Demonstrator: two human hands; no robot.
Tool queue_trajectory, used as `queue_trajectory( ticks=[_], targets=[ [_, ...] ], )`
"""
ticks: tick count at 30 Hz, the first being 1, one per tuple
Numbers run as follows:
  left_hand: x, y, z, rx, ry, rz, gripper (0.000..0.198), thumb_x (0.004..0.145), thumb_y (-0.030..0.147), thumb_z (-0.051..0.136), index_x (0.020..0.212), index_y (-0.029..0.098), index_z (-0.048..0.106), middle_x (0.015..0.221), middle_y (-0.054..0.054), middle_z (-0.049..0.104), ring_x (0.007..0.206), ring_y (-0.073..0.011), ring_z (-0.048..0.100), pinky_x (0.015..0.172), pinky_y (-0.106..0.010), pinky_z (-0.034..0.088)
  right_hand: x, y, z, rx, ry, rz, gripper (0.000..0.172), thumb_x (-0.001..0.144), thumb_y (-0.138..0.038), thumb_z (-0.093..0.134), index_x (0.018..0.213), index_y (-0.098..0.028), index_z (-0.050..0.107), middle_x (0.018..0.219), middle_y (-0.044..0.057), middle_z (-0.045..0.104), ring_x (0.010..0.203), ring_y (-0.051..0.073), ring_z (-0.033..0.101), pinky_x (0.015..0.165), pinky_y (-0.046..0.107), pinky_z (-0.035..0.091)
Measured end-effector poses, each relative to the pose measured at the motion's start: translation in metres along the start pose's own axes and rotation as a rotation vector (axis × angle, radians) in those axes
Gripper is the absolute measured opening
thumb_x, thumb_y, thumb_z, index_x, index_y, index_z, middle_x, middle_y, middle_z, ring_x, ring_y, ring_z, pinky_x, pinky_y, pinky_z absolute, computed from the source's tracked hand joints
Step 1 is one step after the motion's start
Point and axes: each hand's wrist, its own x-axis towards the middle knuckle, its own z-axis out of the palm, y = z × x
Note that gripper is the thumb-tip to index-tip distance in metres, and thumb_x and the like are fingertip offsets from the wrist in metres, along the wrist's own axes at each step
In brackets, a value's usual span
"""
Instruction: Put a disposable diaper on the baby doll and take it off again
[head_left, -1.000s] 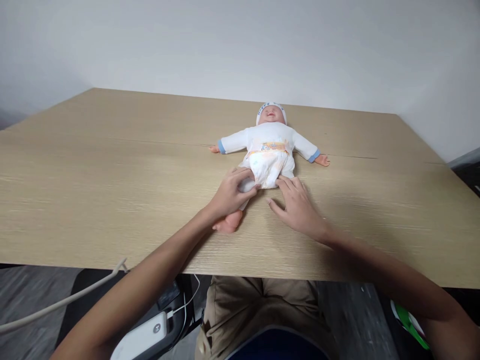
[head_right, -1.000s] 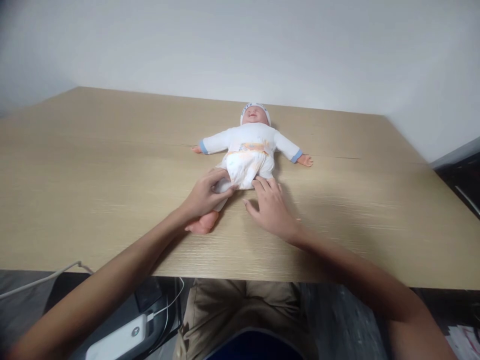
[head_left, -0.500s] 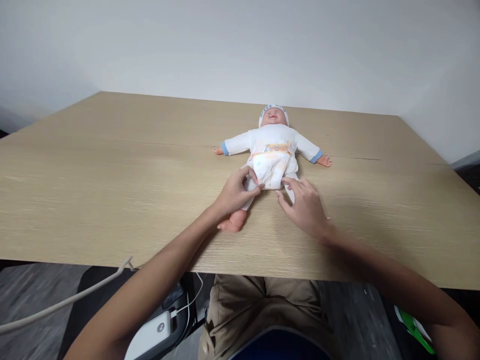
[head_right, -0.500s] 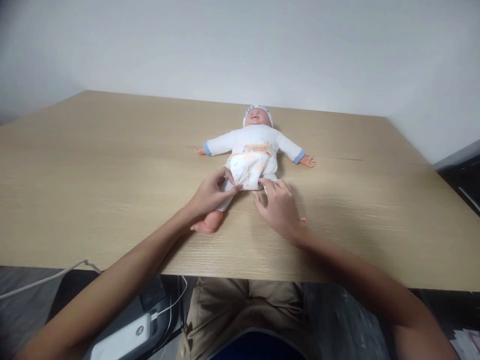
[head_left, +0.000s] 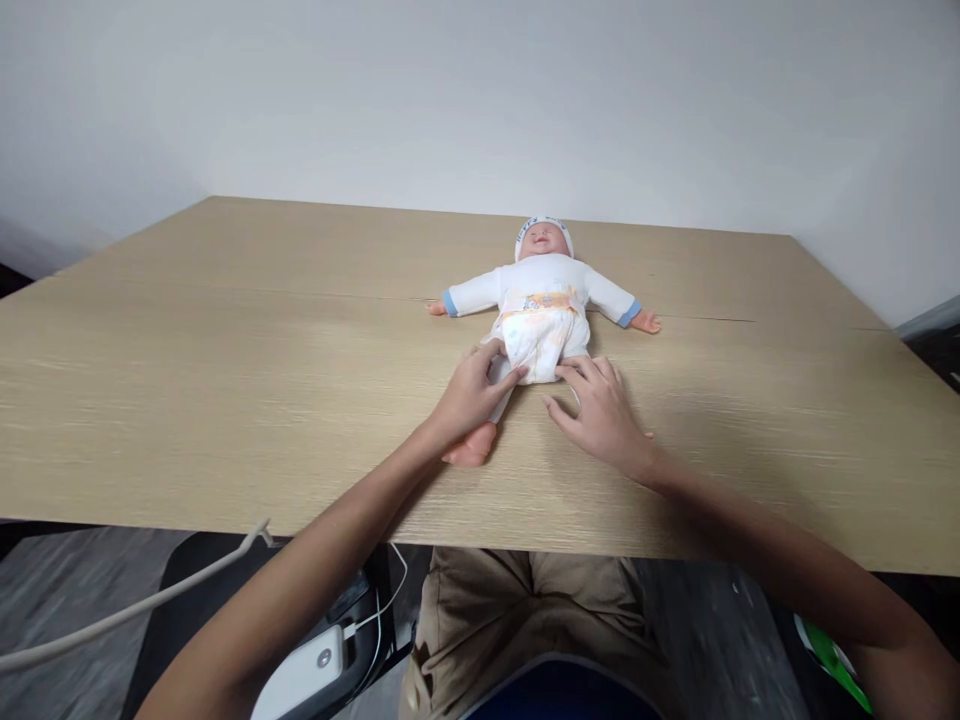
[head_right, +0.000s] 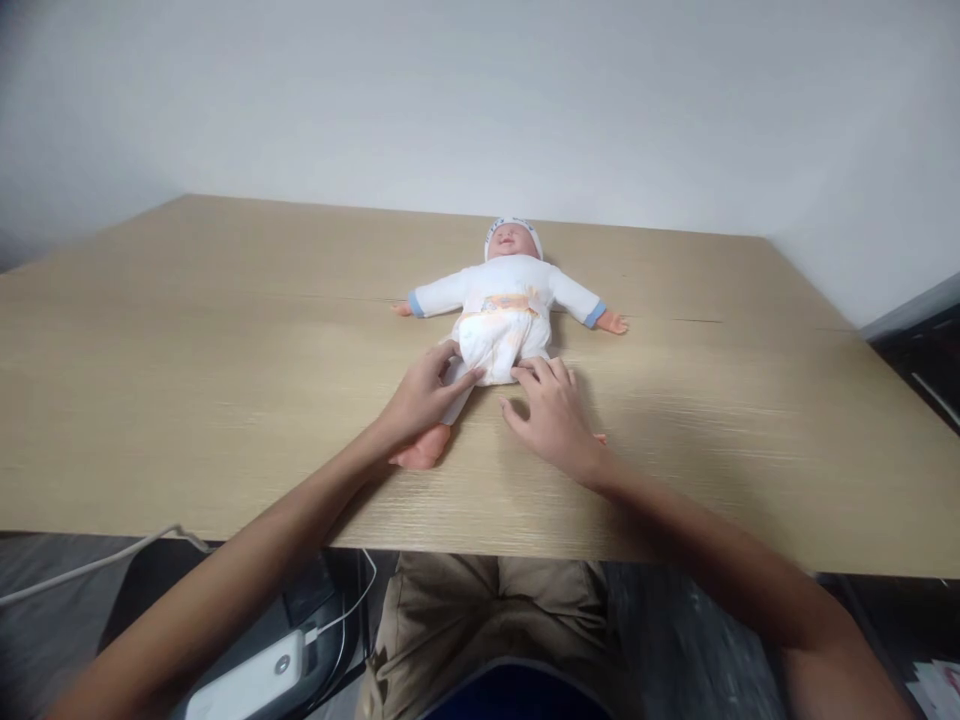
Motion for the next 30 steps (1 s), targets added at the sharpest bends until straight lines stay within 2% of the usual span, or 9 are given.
queue_trajectory(
  ticks=[3,5,10,12,15,18,21,25,30],
  targets=[
    [0.001,0.0,-0.002,0.019,-0.023,0.03,0.02,0.105,0.041,0.066,0.113,0.023,0.066,0.11,-0.009,0.07,0.107,-0.0299,0.06,0.097,-0.047,0.05,-0.003,-0.001,-0.001,0.011,-0.008,0.009,0.034,0.098,-0.034,0.074,0.13,-0.022,0.072,0.148,0.015,0.069,0.127,0.039,0.058,0.105,0.055,0.049],
    [0.003,-0.002,-0.002,-0.025,-0.043,0.043,0.022,0.104,0.042,0.067,0.116,0.023,0.065,0.111,-0.009,0.07,0.106,-0.0293,0.061,0.097,-0.047,0.052,-0.004,-0.002,-0.001,0.026,-0.024,0.019,0.038,0.096,-0.035,0.076,0.131,-0.023,0.069,0.149,0.015,0.069,0.128,0.04,0.058,0.106,0.056,0.048],
    [0.008,-0.008,-0.001,-0.101,-0.054,0.039,0.023,0.101,0.043,0.07,0.111,0.022,0.064,0.104,-0.006,0.069,0.097,-0.0257,0.063,0.09,-0.043,0.054,0.007,0.003,0.001,0.078,-0.059,0.107,0.041,0.087,-0.041,0.083,0.119,-0.025,0.065,0.118,0.012,0.074,0.119,0.038,0.061,0.103,0.052,0.049],
    [0.009,-0.008,0.0,-0.129,-0.05,0.037,0.024,0.1,0.042,0.07,0.112,0.022,0.064,0.106,-0.007,0.07,0.098,-0.0254,0.064,0.091,-0.043,0.055,0.014,0.005,0.003,0.106,-0.043,0.146,0.039,0.085,-0.041,0.084,0.113,-0.025,0.062,0.114,0.011,0.074,0.115,0.037,0.063,0.101,0.05,0.049],
    [0.009,-0.007,0.001,-0.198,-0.048,0.016,0.028,0.099,0.043,0.071,0.115,0.021,0.062,0.114,-0.008,0.071,0.104,-0.0258,0.066,0.095,-0.043,0.055,0.021,0.008,0.007,0.185,0.028,0.186,0.035,0.087,-0.037,0.081,0.109,-0.026,0.056,0.115,0.009,0.076,0.109,0.033,0.067,0.098,0.046,0.047],
    [0.008,-0.007,0.002,-0.239,-0.04,-0.027,0.032,0.097,0.045,0.075,0.112,0.021,0.06,0.113,-0.007,0.07,0.105,-0.0256,0.067,0.096,-0.043,0.056,0.021,0.01,0.009,0.232,0.109,0.239,0.033,0.091,-0.037,0.077,0.11,-0.026,0.053,0.111,0.006,0.079,0.105,0.031,0.071,0.1,0.046,0.043],
    [0.007,-0.009,0.001,-0.278,-0.031,-0.057,0.034,0.094,0.044,0.078,0.11,0.023,0.057,0.113,-0.007,0.068,0.106,-0.0254,0.067,0.097,-0.043,0.056,0.016,0.013,0.008,0.224,0.164,0.287,0.034,0.095,-0.044,0.076,0.11,-0.026,0.052,0.114,0.008,0.08,0.112,0.033,0.072,0.104,0.049,0.04],
    [0.002,-0.01,-0.001,-0.337,-0.004,-0.127,0.046,0.091,0.043,0.083,0.116,0.026,0.049,0.117,-0.006,0.066,0.109,-0.0248,0.067,0.098,-0.043,0.056,0.012,0.016,0.004,0.248,0.165,0.31,0.034,0.097,-0.05,0.076,0.106,-0.026,0.053,0.118,0.01,0.083,0.121,0.036,0.071,0.106,0.051,0.038],
    [-0.007,-0.005,-0.007,-0.282,-0.019,-0.18,0.048,0.094,0.047,0.08,0.125,0.026,0.05,0.122,-0.007,0.065,0.11,-0.0247,0.066,0.101,-0.043,0.054,0.012,0.016,0.0,0.225,0.148,0.305,0.027,0.099,-0.048,0.077,0.102,-0.026,0.063,0.106,0.008,0.085,0.112,0.036,0.071,0.105,0.051,0.039]
  ],
)
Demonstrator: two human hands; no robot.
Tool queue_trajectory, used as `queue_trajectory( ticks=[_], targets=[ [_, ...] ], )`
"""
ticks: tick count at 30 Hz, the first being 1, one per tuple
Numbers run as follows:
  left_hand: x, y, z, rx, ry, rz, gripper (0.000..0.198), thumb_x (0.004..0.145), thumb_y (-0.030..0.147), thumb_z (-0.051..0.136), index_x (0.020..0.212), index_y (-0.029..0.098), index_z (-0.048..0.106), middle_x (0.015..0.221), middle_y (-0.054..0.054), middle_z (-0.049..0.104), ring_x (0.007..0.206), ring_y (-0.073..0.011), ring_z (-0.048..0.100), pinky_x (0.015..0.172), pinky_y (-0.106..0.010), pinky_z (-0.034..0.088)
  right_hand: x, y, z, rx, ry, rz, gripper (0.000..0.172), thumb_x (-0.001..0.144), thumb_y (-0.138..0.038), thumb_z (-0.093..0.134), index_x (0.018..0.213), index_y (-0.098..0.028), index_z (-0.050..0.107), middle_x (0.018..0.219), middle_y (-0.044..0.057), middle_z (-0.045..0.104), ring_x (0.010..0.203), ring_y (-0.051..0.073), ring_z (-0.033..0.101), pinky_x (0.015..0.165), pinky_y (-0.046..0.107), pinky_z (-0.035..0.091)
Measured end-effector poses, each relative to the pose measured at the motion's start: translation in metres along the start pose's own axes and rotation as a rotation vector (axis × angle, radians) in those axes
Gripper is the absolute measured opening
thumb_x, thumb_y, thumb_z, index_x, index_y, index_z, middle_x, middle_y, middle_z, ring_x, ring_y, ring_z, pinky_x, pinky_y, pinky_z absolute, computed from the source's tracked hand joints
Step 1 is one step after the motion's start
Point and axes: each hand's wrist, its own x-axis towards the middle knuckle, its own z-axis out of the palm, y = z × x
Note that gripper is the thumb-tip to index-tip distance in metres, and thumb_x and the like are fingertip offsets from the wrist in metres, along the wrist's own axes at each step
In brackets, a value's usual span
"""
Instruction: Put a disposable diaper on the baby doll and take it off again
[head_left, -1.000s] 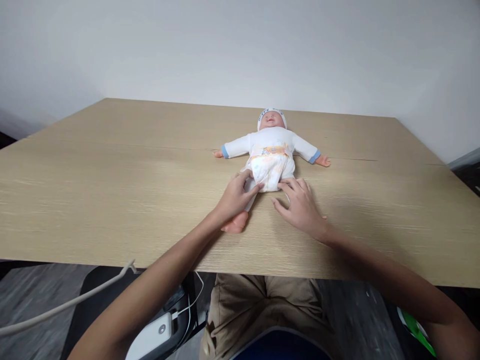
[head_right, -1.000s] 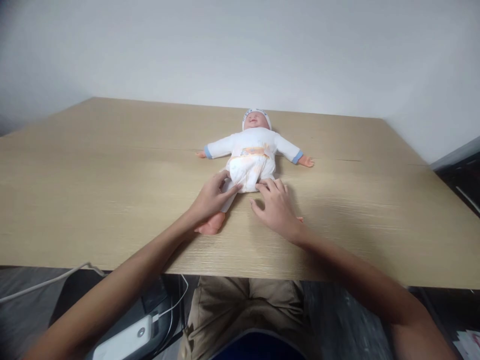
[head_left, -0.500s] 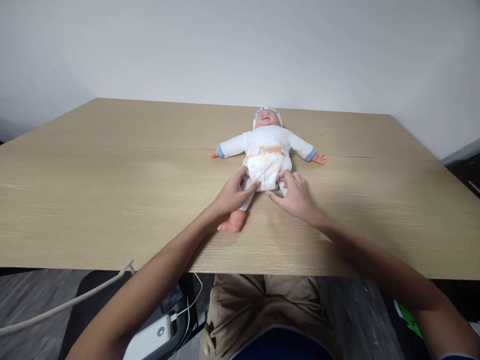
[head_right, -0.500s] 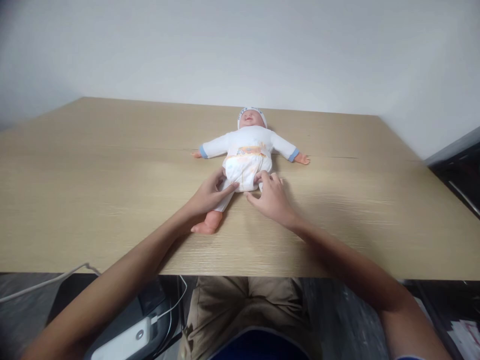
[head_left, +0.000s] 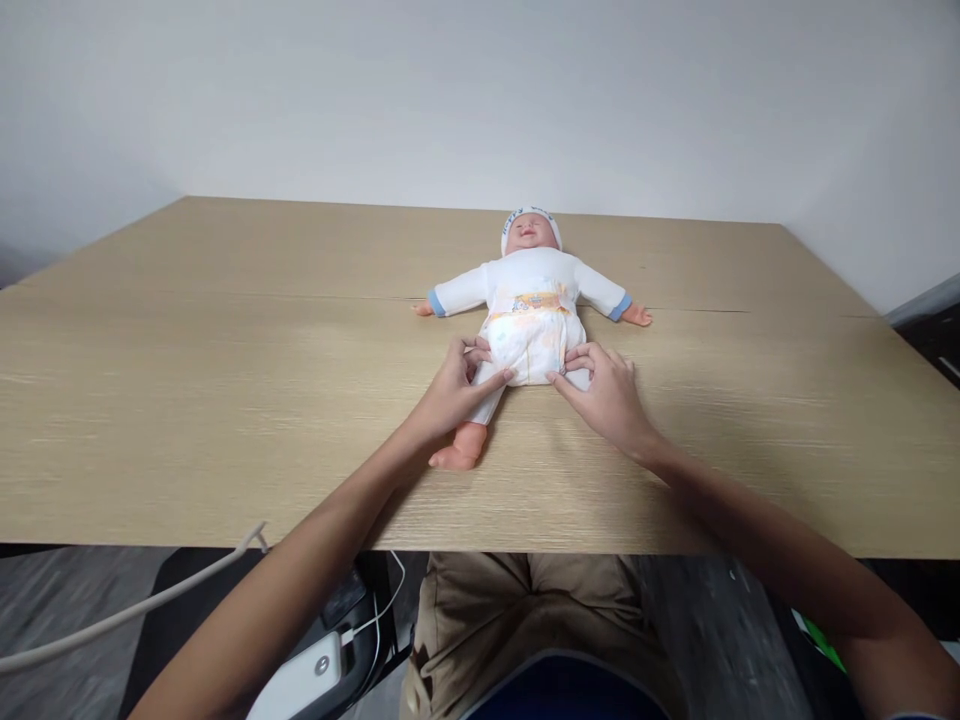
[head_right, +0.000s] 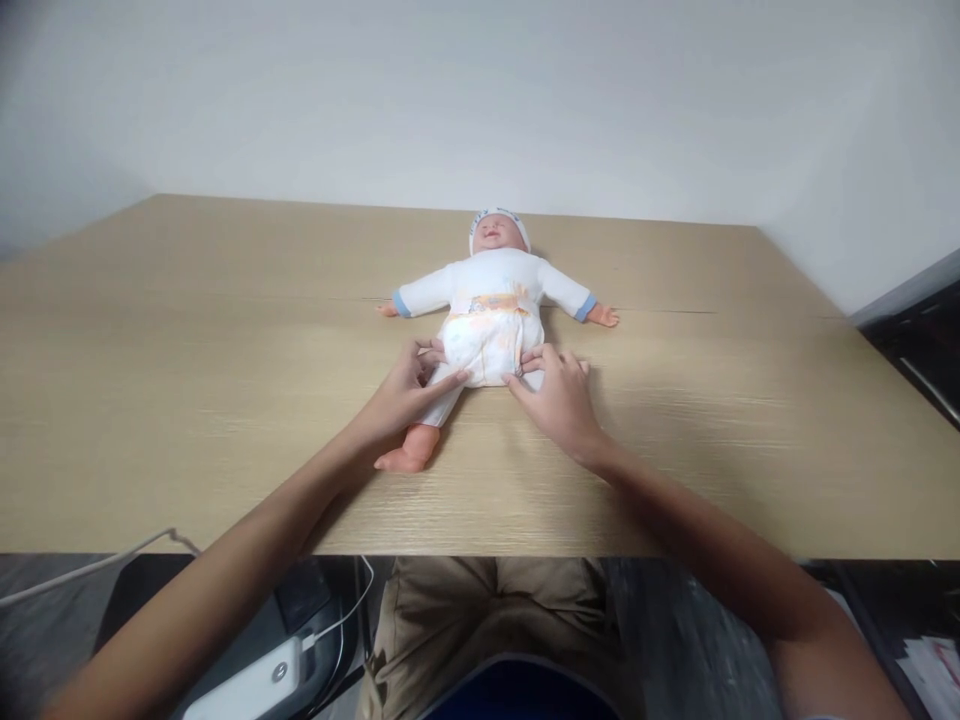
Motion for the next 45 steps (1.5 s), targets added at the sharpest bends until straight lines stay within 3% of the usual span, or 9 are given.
queue_trajectory(
  ticks=[6,11,13,20,27,29,34,38,45],
  targets=[
    [0.0,0.001,0.0,0.052,-0.012,0.042,0.044,0.093,0.048,0.079,0.123,0.024,0.056,0.128,-0.009,0.067,0.119,-0.0278,0.067,0.107,-0.046,0.053,0.0,-0.002,-0.002,-0.036,-0.04,-0.036,0.018,0.099,-0.044,0.079,0.1,-0.027,0.075,0.104,0.004,0.087,0.104,0.035,0.069,0.099,0.05,0.04],
    [0.001,0.0,-0.001,-0.126,0.017,-0.097,0.058,0.087,0.045,0.087,0.123,0.026,0.047,0.124,-0.009,0.07,0.116,-0.0274,0.07,0.097,-0.043,0.058,0.003,-0.003,0.001,-0.061,-0.075,-0.047,0.014,0.095,-0.04,0.085,0.093,-0.028,0.079,0.104,0.002,0.086,0.103,0.035,0.066,0.097,0.049,0.042],
    [0.0,0.001,-0.003,-0.171,0.015,-0.135,0.055,0.086,0.045,0.089,0.121,0.025,0.05,0.123,-0.011,0.072,0.117,-0.0287,0.071,0.096,-0.044,0.059,0.003,-0.004,0.0,-0.06,-0.102,-0.041,0.015,0.096,-0.041,0.084,0.091,-0.028,0.078,0.105,0.002,0.086,0.104,0.034,0.065,0.097,0.049,0.042],
    [-0.001,0.011,-0.006,-0.193,-0.103,-0.102,0.048,0.088,0.047,0.09,0.121,0.021,0.066,0.127,-0.013,0.076,0.126,-0.0322,0.071,0.116,-0.05,0.051,0.004,-0.012,-0.008,-0.044,-0.176,0.012,0.016,0.096,-0.04,0.085,0.097,-0.026,0.076,0.11,0.003,0.084,0.108,0.032,0.065,0.099,0.046,0.042],
    [0.002,0.004,-0.01,-0.491,-0.008,-0.366,0.066,0.078,0.037,0.099,0.121,0.024,0.051,0.116,-0.008,0.079,0.104,-0.0254,0.076,0.093,-0.039,0.057,0.009,-0.012,-0.01,0.0,-0.211,0.006,0.018,0.095,-0.038,0.081,0.089,-0.025,0.071,0.099,0.003,0.081,0.1,0.03,0.065,0.094,0.043,0.042],
    [-0.001,0.004,-0.012,-0.454,-0.034,-0.345,0.062,0.081,0.041,0.097,0.122,0.022,0.055,0.115,-0.008,0.08,0.104,-0.0253,0.075,0.093,-0.038,0.056,0.009,-0.011,-0.01,-0.001,-0.204,-0.001,0.017,0.096,-0.038,0.08,0.088,-0.025,0.07,0.097,0.004,0.08,0.1,0.03,0.065,0.094,0.042,0.042],
    [-0.008,0.01,-0.014,-0.188,-0.126,-0.133,0.045,0.093,0.05,0.085,0.125,0.021,0.071,0.126,-0.011,0.079,0.117,-0.0297,0.072,0.101,-0.042,0.054,0.005,-0.012,-0.009,0.009,-0.201,-0.007,0.02,0.1,-0.039,0.075,0.086,-0.025,0.069,0.096,0.005,0.079,0.101,0.031,0.063,0.094,0.043,0.042],
    [-0.001,0.011,-0.016,-0.141,-0.15,-0.119,0.041,0.091,0.051,0.086,0.117,0.021,0.076,0.117,-0.011,0.08,0.107,-0.0297,0.073,0.094,-0.042,0.055,0.004,-0.012,-0.007,0.017,-0.183,-0.016,0.022,0.099,-0.039,0.073,0.084,-0.025,0.067,0.094,0.005,0.079,0.099,0.031,0.062,0.096,0.045,0.042],
    [0.016,0.013,-0.021,-0.555,-0.278,-0.329,0.048,0.084,0.044,0.095,0.12,0.017,0.077,0.121,-0.013,0.082,0.113,-0.0301,0.075,0.1,-0.042,0.056,0.008,-0.011,-0.009,0.11,-0.223,0.045,0.022,0.099,-0.046,0.07,0.09,-0.026,0.071,0.093,0.005,0.077,0.097,0.03,0.062,0.094,0.044,0.045]
  ],
)
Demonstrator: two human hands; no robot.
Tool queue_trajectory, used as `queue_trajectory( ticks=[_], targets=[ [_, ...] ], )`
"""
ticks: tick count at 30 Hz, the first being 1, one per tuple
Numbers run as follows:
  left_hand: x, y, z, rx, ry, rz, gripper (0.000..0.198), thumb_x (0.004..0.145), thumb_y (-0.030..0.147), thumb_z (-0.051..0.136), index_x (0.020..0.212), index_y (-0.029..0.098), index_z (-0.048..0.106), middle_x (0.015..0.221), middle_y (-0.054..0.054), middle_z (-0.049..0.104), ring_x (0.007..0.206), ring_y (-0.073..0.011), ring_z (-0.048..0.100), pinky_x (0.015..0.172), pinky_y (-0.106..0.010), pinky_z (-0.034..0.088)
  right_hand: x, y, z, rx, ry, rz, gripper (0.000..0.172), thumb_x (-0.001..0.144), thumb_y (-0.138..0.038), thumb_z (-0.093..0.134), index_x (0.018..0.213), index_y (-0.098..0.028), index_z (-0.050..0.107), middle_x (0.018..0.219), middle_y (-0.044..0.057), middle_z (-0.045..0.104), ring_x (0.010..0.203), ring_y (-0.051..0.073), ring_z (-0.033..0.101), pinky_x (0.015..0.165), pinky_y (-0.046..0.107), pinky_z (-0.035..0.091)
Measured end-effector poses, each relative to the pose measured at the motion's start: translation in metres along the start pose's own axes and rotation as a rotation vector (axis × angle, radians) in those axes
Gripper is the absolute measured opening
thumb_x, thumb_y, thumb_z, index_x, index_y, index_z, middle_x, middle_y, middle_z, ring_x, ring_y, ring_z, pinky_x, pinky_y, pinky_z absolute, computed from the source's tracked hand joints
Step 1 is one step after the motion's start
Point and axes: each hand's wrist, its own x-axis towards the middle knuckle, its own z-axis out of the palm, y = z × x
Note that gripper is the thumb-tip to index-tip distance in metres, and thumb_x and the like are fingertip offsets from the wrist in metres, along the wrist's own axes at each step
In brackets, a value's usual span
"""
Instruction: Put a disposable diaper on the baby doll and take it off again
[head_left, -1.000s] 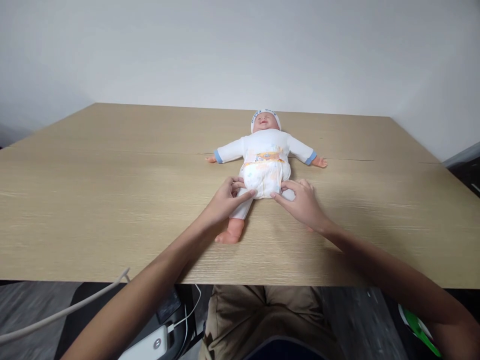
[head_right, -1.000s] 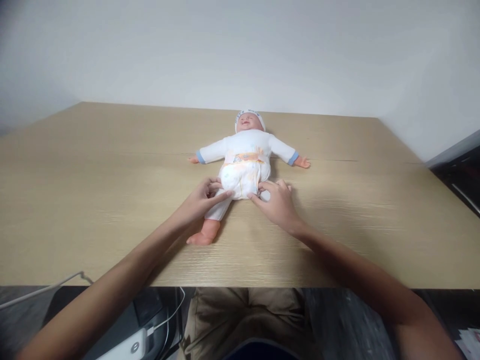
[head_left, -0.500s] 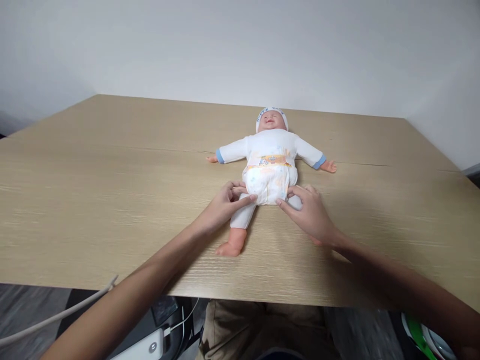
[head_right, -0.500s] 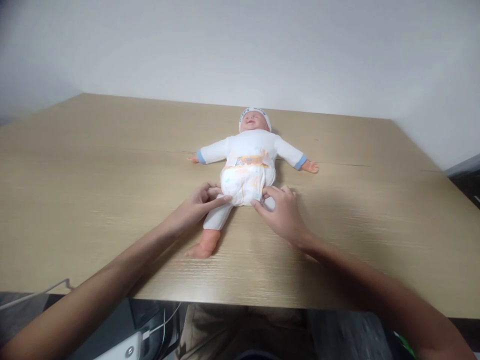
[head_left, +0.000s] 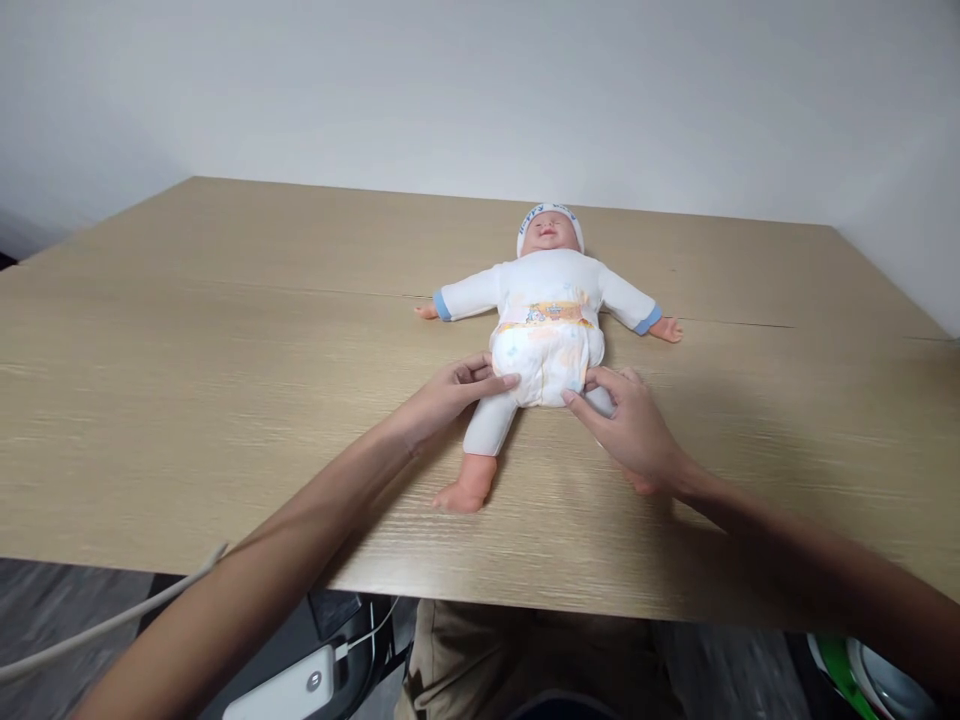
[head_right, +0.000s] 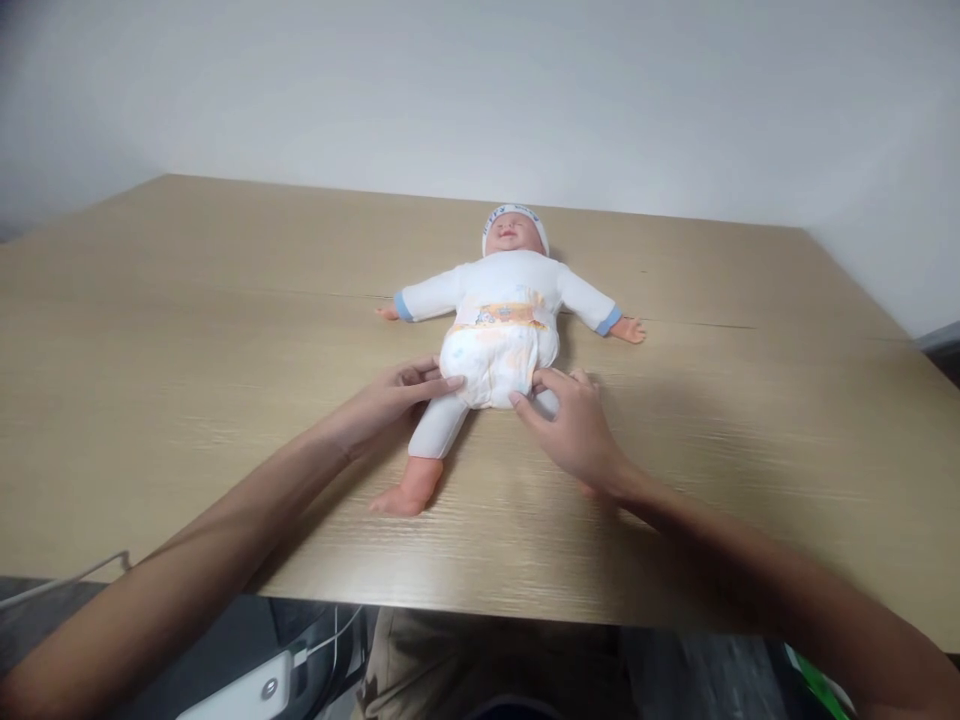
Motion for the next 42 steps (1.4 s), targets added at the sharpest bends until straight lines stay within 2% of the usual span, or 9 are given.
queue_trajectory(
  ticks=[7,10,16,19,24,30,34,38,42],
  targets=[
    [-0.006,-0.017,0.0,-0.02,0.112,0.066,0.047,0.085,0.042,0.095,0.116,0.02,0.068,0.113,-0.008,0.081,0.102,-0.024,0.075,0.092,-0.036,0.057,-0.001,0.001,-0.002,0.07,-0.015,0.01,0.023,0.099,-0.047,0.07,0.092,-0.026,0.075,0.091,0.004,0.077,0.096,0.029,0.06,0.094,0.043,0.046],
    [-0.013,-0.027,0.007,0.123,0.225,0.184,0.047,0.091,0.043,0.091,0.123,0.023,0.063,0.114,-0.004,0.079,0.109,-0.0232,0.073,0.095,-0.035,0.056,-0.001,-0.001,-0.002,0.024,-0.036,-0.029,0.025,0.102,-0.045,0.069,0.086,-0.026,0.072,0.089,0.004,0.077,0.094,0.027,0.059,0.092,0.041,0.045],
    [-0.019,-0.027,0.015,0.455,0.263,0.278,0.038,0.097,0.049,0.082,0.12,0.022,0.071,0.116,-0.007,0.078,0.109,-0.0267,0.071,0.099,-0.041,0.054,-0.001,-0.003,0.002,-0.097,-0.038,-0.042,0.025,0.103,-0.042,0.072,0.085,-0.025,0.073,0.1,0.004,0.08,0.1,0.029,0.059,0.096,0.044,0.042],
    [-0.015,-0.017,0.017,0.488,0.231,0.24,0.038,0.094,0.051,0.084,0.118,0.022,0.077,0.118,-0.008,0.08,0.108,-0.0293,0.071,0.099,-0.043,0.054,-0.002,-0.003,0.003,-0.107,-0.049,-0.038,0.025,0.103,-0.044,0.072,0.087,-0.025,0.074,0.101,0.005,0.079,0.102,0.03,0.059,0.097,0.045,0.043],
    [-0.002,0.001,0.012,0.224,0.088,0.056,0.045,0.086,0.051,0.092,0.117,0.02,0.083,0.117,-0.012,0.084,0.117,-0.0365,0.074,0.101,-0.047,0.057,-0.001,-0.005,0.003,-0.054,-0.054,0.002,0.026,0.103,-0.047,0.069,0.089,-0.026,0.073,0.103,0.006,0.078,0.106,0.031,0.059,0.099,0.046,0.044],
    [0.002,0.003,0.003,0.077,0.028,0.031,0.046,0.088,0.049,0.091,0.122,0.019,0.083,0.12,-0.014,0.084,0.116,-0.0341,0.076,0.102,-0.045,0.058,0.008,0.003,-0.006,0.204,-0.144,0.067,0.029,0.1,-0.053,0.068,0.095,-0.026,0.08,0.102,0.003,0.08,0.103,0.028,0.065,0.095,0.041,0.05],
    [-0.001,-0.002,0.006,0.263,0.04,0.128,0.051,0.09,0.051,0.088,0.131,0.022,0.08,0.127,-0.011,0.082,0.121,-0.0347,0.074,0.11,-0.048,0.056,0.009,0.007,-0.006,0.2,-0.156,0.086,0.033,0.099,-0.056,0.071,0.089,-0.025,0.078,0.094,0.002,0.078,0.098,0.027,0.066,0.087,0.038,0.05],
    [0.0,-0.007,0.011,0.469,0.081,0.246,0.039,0.089,0.051,0.088,0.113,0.022,0.085,0.124,-0.009,0.082,0.123,-0.0361,0.07,0.115,-0.049,0.051,0.004,-0.001,-0.003,0.103,-0.096,0.05,0.027,0.099,-0.051,0.072,0.094,-0.026,0.081,0.097,0.003,0.078,0.103,0.029,0.063,0.097,0.042,0.049],
    [0.002,-0.007,0.011,0.375,0.099,0.137,0.043,0.087,0.057,0.088,0.108,0.02,0.084,0.116,-0.01,0.084,0.111,-0.0346,0.073,0.104,-0.048,0.055,0.002,-0.008,-0.001,0.104,-0.084,0.039,0.023,0.099,-0.048,0.073,0.103,-0.028,0.084,0.104,0.005,0.08,0.109,0.031,0.064,0.106,0.047,0.047]
  ],
)
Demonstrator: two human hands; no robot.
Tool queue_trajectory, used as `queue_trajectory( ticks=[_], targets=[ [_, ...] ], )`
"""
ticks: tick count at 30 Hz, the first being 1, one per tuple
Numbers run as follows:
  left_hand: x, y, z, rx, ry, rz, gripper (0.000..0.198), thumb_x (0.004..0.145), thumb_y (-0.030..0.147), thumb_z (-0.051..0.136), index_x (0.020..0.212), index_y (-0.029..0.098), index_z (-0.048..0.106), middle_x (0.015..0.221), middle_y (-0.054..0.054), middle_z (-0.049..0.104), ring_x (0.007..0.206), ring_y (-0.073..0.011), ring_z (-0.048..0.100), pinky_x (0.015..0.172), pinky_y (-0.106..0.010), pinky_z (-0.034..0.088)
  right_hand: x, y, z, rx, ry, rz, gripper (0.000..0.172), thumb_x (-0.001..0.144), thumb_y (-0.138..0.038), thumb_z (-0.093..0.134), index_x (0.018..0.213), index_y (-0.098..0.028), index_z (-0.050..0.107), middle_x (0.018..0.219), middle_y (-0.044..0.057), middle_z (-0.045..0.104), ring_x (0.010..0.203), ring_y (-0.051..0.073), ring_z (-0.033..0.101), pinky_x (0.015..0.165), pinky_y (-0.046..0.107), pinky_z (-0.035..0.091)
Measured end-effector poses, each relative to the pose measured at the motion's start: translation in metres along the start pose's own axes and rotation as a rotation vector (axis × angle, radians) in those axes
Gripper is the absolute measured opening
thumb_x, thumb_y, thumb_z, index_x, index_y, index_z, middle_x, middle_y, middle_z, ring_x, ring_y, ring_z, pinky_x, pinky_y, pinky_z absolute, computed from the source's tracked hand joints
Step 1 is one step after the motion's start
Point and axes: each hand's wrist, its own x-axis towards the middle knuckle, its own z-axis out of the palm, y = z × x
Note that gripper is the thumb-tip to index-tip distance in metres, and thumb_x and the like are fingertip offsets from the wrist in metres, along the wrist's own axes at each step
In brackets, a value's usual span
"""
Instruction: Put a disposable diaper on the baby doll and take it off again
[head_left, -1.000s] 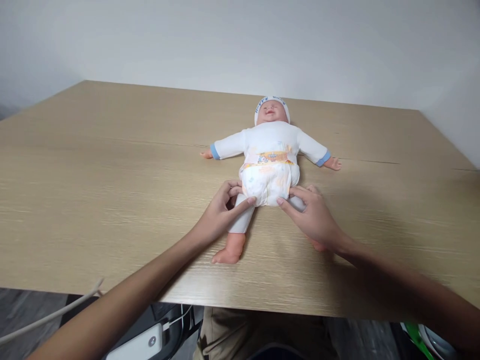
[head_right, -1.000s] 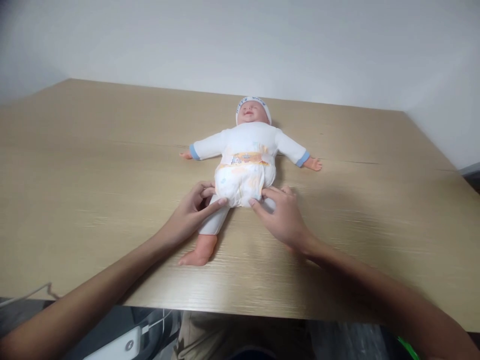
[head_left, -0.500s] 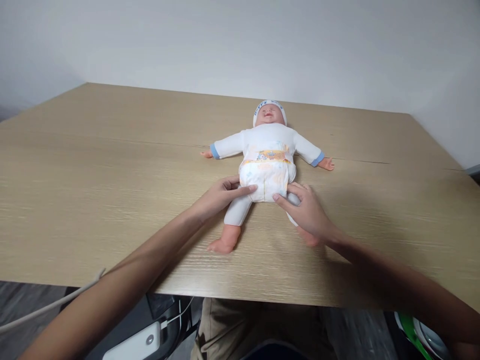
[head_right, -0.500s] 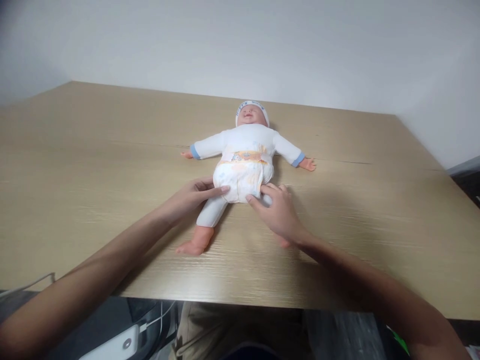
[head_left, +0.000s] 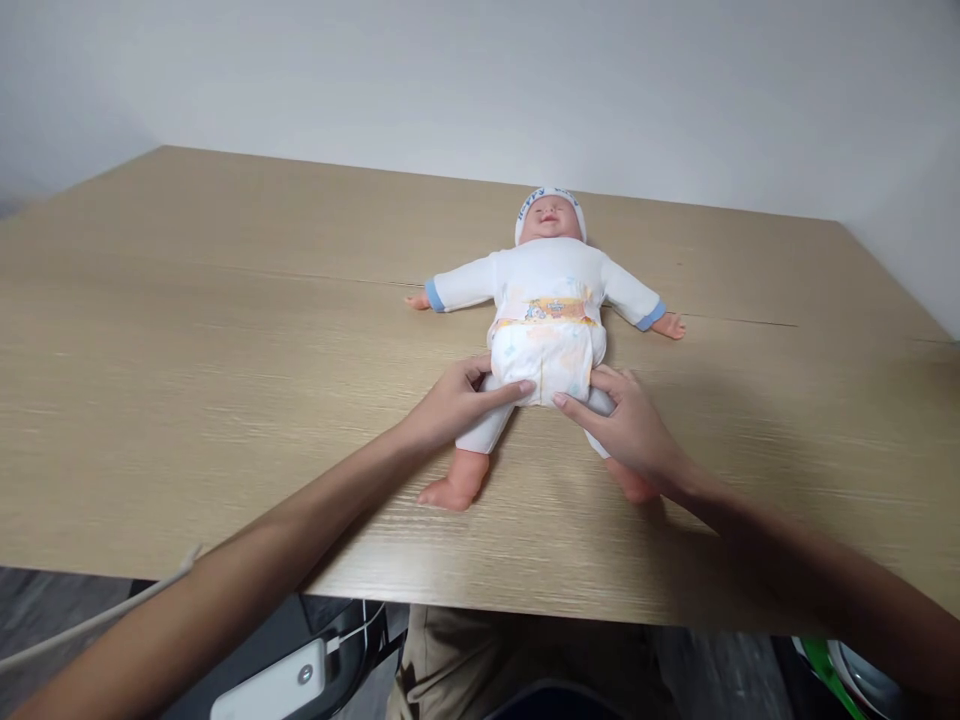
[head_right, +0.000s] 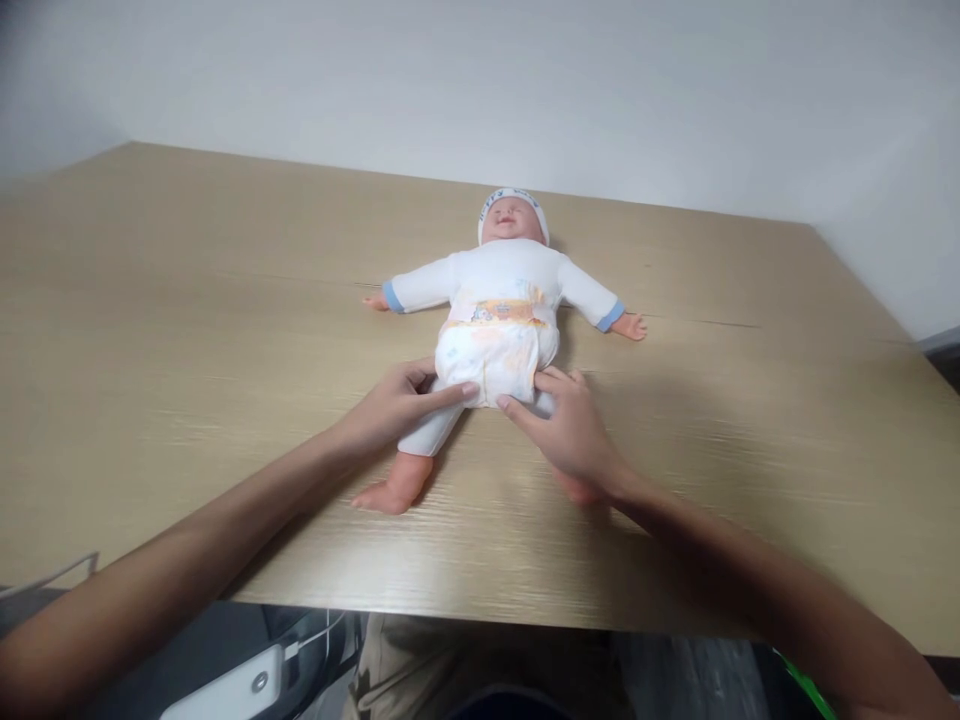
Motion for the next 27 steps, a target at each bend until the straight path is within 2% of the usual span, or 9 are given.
queue_trajectory(
  ticks=[5,8,10,14,19,23,27],
  targets=[
    [0.005,0.002,-0.01,-0.121,-0.076,-0.082,0.045,0.082,0.057,0.093,0.109,0.021,0.085,0.116,-0.01,0.085,0.106,-0.0327,0.075,0.094,-0.044,0.058,0.003,0.006,-0.002,0.128,-0.027,0.079,0.026,0.097,-0.051,0.076,0.11,-0.032,0.087,0.117,0.003,0.082,0.119,0.033,0.066,0.109,0.05,0.047],
    [0.009,0.003,-0.017,-0.143,-0.134,-0.112,0.045,0.086,0.06,0.09,0.109,0.021,0.087,0.113,-0.011,0.085,0.108,-0.034,0.076,0.093,-0.044,0.06,0.005,0.011,-0.004,0.218,-0.063,0.142,0.03,0.095,-0.055,0.078,0.109,-0.03,0.087,0.112,0.003,0.083,0.113,0.032,0.068,0.099,0.046,0.052],
    [0.011,0.002,-0.019,-0.18,-0.152,-0.102,0.046,0.088,0.059,0.089,0.115,0.021,0.086,0.116,-0.011,0.085,0.113,-0.034,0.076,0.098,-0.044,0.06,0.004,0.012,-0.004,0.234,-0.075,0.163,0.032,0.094,-0.057,0.079,0.108,-0.029,0.086,0.107,0.004,0.082,0.106,0.031,0.068,0.092,0.043,0.053],
    [0.009,0.0,-0.016,-0.283,-0.12,-0.058,0.051,0.089,0.053,0.091,0.13,0.023,0.081,0.124,-0.01,0.084,0.116,-0.0318,0.076,0.102,-0.043,0.059,0.0,0.008,-0.005,0.155,-0.026,0.161,0.034,0.094,-0.06,0.079,0.1,-0.027,0.083,0.101,0.004,0.079,0.101,0.029,0.067,0.09,0.043,0.052],
    [0.004,-0.004,-0.012,-0.371,-0.068,-0.077,0.048,0.093,0.056,0.087,0.123,0.019,0.08,0.121,-0.011,0.083,0.108,-0.0285,0.076,0.09,-0.037,0.058,-0.003,0.005,-0.007,0.073,0.001,0.14,0.041,0.095,-0.065,0.077,0.084,-0.026,0.076,0.091,0.004,0.074,0.095,0.028,0.065,0.088,0.042,0.051],
    [0.005,-0.006,-0.013,-0.388,-0.064,-0.086,0.047,0.093,0.057,0.085,0.117,0.017,0.079,0.119,-0.011,0.082,0.102,-0.0258,0.075,0.087,-0.035,0.056,-0.003,0.006,-0.007,0.036,0.018,0.144,0.043,0.093,-0.068,0.077,0.086,-0.026,0.076,0.087,0.004,0.072,0.092,0.028,0.065,0.083,0.041,0.052],
    [0.005,-0.009,-0.01,-0.383,-0.026,-0.073,0.042,0.092,0.056,0.087,0.107,0.018,0.076,0.111,-0.009,0.081,0.098,-0.0245,0.073,0.09,-0.037,0.056,-0.002,0.009,-0.009,0.052,-0.017,0.112,0.037,0.094,-0.063,0.075,0.099,-0.026,0.079,0.093,0.004,0.076,0.094,0.029,0.066,0.081,0.04,0.052]
  ],
)
